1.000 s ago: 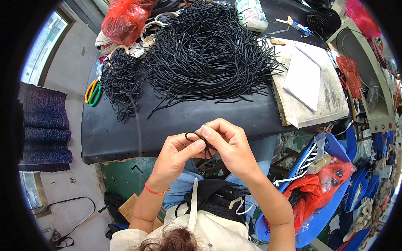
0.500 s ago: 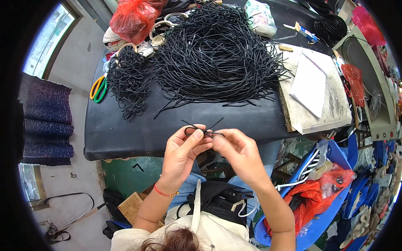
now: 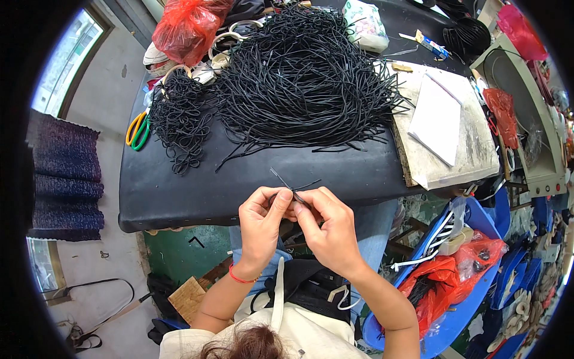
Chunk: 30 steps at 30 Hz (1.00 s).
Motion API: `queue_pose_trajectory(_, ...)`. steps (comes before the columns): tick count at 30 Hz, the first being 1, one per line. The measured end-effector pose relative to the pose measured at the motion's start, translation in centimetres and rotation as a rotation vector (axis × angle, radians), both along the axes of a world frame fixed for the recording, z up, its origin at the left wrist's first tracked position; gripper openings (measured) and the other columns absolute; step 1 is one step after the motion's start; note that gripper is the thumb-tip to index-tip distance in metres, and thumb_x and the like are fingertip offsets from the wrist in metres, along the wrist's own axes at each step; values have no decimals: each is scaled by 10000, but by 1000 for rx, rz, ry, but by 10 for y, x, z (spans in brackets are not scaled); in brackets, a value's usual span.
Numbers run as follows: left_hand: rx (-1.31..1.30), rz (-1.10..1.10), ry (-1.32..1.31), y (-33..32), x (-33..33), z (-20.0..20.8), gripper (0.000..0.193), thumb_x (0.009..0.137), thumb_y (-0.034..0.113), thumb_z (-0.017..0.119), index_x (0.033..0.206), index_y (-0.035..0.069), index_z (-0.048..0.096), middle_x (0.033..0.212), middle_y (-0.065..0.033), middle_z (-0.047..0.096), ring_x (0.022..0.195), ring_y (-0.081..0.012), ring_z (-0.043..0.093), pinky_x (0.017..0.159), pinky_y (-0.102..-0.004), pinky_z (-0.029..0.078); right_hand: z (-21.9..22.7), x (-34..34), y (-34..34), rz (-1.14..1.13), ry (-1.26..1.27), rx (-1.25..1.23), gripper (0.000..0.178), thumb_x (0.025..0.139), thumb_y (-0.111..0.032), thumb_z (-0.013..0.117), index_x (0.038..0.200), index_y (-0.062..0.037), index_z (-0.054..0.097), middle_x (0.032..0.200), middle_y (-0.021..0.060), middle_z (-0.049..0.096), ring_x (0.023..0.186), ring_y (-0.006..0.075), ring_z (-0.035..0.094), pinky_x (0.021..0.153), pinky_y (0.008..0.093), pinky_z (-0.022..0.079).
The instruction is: The person sits at a workbench and repeatedly ties small black cords into knots by hand. They pick up individual cords from a large pile, form a loop, and secure the knot before placing the finished item on the table.
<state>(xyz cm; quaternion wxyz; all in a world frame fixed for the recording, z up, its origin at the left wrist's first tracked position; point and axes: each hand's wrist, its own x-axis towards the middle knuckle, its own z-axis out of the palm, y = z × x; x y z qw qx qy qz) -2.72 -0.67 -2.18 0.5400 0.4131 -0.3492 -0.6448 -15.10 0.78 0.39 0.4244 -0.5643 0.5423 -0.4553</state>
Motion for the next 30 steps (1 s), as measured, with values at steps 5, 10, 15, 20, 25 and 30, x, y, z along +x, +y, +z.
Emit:
queue_pose_trajectory(5, 58, -25, 83, -3, 6, 3, 158, 876, 134, 595, 915, -19, 587, 810, -76, 643, 694, -98, 609, 635, -220, 510, -1, -9, -5, 73, -436, 337, 224, 911, -218, 550, 991, -9, 562, 802, 4, 557, 757, 32, 496, 652, 197, 421)
queue_pose_trajectory(10, 87, -118, 77, -2, 8, 7, 180, 874, 125, 595, 976, -24, 591, 813, -65, 632, 705, -101, 604, 653, -226, 519, -4, -12, -17, -33, -455, 373, 273, 917, -291, 531, 897, -28, 600, 717, -31, 522, 647, 23, 444, 575, 176, 366)
queue_pose_trajectory(15, 76, -207, 29, -3, 12, 7, 175, 870, 110, 597, 990, -17, 604, 813, -48, 626, 709, -89, 592, 645, -216, 507, -7, -7, -16, -81, -334, 197, 213, 892, -220, 582, 775, -43, 557, 655, -53, 489, 599, 10, 406, 532, 177, 335)
queue_pose_trajectory(20, -63, -209, -155, 2, 11, 16, 132, 872, 99, 592, 950, -5, 613, 795, -25, 621, 694, -59, 567, 616, -191, 470, -9, -4, -17, -110, -360, 152, 225, 874, -188, 609, 721, -45, 527, 634, -58, 483, 584, 0, 392, 512, 173, 317)
queue_pose_trajectory(25, 39, -239, -98, 1, 18, 13, 140, 870, 104, 596, 970, 6, 606, 777, -21, 616, 685, -48, 554, 608, -183, 454, -12, 0, -18, -136, -303, 188, 236, 883, -222, 595, 741, -39, 550, 653, -40, 517, 594, 7, 427, 526, 168, 338)
queue_pose_trajectory(30, 118, -158, 31, -4, 26, 4, 173, 884, 127, 579, 1014, 14, 596, 818, -49, 627, 720, -74, 580, 656, -202, 476, -6, -7, -18, -50, -461, 350, 389, 935, -381, 468, 896, -21, 611, 752, -11, 559, 652, 41, 484, 579, 186, 393)
